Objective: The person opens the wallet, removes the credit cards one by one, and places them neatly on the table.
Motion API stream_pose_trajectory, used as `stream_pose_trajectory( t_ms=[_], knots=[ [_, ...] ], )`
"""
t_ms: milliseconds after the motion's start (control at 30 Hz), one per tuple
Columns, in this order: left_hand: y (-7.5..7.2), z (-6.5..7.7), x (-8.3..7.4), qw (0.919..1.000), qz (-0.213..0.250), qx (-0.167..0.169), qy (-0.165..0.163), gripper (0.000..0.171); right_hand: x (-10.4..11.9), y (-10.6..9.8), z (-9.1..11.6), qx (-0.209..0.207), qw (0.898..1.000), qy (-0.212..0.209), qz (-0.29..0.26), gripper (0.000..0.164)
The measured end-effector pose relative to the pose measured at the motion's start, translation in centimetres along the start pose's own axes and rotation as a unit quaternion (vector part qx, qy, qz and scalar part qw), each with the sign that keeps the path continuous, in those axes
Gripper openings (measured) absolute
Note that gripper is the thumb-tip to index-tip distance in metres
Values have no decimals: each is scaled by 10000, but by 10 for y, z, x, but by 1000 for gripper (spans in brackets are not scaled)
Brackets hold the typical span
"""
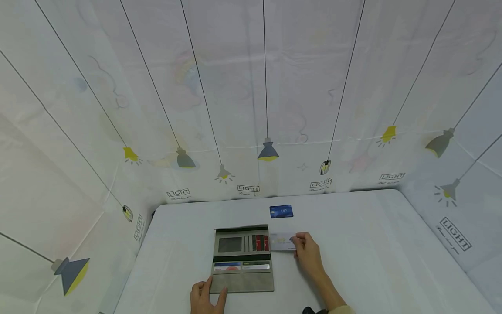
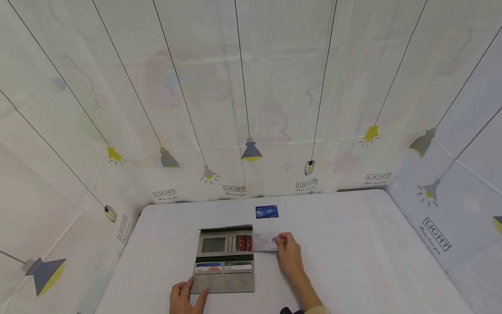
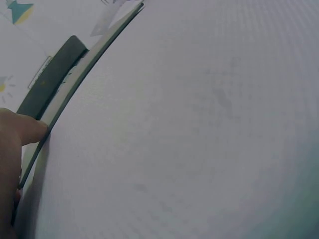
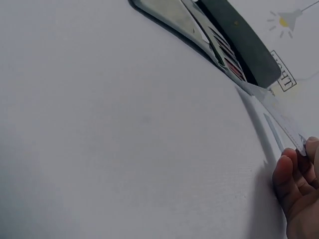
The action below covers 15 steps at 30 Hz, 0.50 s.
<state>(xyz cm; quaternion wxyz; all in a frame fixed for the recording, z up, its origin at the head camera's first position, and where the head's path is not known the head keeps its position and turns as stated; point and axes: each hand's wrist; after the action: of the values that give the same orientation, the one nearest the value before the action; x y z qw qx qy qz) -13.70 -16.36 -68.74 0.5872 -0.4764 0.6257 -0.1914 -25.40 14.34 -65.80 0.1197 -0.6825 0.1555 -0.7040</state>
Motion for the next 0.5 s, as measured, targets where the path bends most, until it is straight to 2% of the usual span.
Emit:
stream_pose_trajectory(
  t_ms=[400, 500],
  knots=[
    [-2, -1, 0, 9997, -45, -112, 216, 57, -4, -7, -29, -263, 9990, 162, 326, 23],
    [-3, -1, -1, 9999, -63, -66, 138, 56, -3, -6, -38, -324, 9979, 175, 531, 23]
  ],
)
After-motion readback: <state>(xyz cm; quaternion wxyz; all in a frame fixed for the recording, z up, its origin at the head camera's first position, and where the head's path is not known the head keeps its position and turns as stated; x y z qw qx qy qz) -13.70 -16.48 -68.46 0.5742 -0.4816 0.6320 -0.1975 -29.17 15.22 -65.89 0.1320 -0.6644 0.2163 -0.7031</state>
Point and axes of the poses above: each hand's wrist, its own z-axis away from the middle knuckle, its own y-axis out of the palm, x = y × z, and after that the axes turned 8 degrees about x, right-handed
